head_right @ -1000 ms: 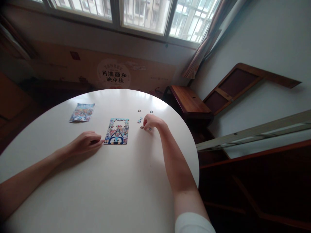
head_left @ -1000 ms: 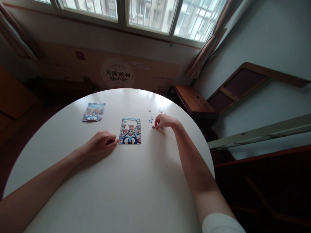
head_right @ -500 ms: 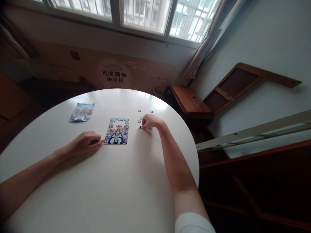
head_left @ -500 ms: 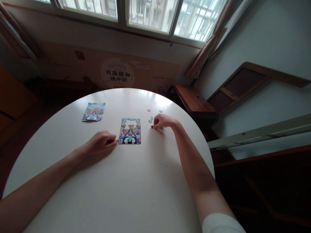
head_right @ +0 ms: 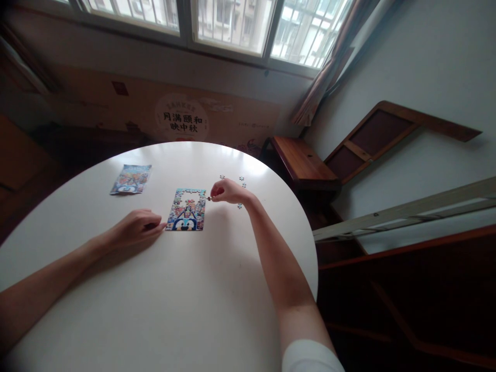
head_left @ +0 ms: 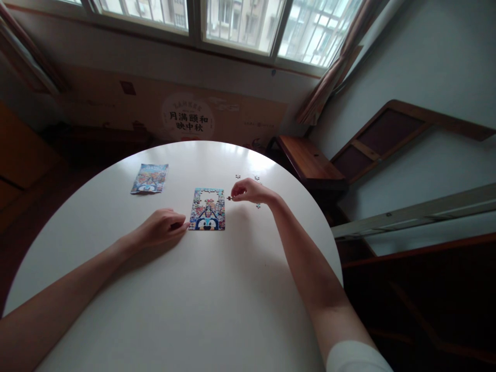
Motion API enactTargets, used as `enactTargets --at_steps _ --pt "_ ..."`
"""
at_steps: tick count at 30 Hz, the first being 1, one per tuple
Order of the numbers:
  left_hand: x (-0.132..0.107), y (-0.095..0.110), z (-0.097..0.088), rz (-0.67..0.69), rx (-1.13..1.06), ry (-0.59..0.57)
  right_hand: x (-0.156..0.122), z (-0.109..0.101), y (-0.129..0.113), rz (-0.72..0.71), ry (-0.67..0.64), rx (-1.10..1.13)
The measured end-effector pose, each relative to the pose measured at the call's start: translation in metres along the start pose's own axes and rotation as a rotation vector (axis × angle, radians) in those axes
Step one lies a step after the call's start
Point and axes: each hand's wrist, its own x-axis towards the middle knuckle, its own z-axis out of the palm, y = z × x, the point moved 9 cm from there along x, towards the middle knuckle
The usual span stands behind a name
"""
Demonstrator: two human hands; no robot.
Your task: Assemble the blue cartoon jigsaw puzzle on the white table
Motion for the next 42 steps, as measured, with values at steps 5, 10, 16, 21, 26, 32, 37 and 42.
enactTargets --at_steps 5,10,16,21,26,32,37,42 --pt "0.001 0.000 -0.001 -0.006 -0.020 0.011 0.017 0.020 -0.028 -0.151 0.223 0.063" --pt "0.002 0.002 -0.003 0.000 -0.014 0.017 0.022 0.050 -0.035 -0.187 0.334 -0.028" --pt "0.001 0.002 -0.002 0.000 -0.022 0.014 0.015 0.060 -0.037 -0.225 0.444 -0.144" --pt "0.000 0.001 -0.001 0.000 -0.004 0.009 0.012 0.061 -0.039 -0.246 0.463 -0.175" --pt "0.000 0.000 -0.001 -0.004 0.004 0.009 0.014 0.064 -0.040 -0.261 0.427 -0.180" --pt "0.001 0.000 0.000 -0.008 -0.018 0.005 0.016 0.066 -0.039 -0.268 0.405 -0.174" --pt "0.000 0.000 -0.001 0.002 -0.017 0.015 0.017 0.068 -0.038 -0.267 0.379 -0.175" --pt "0.001 0.001 -0.002 0.003 -0.002 0.014 0.016 0.067 -0.039 -0.262 0.385 -0.187"
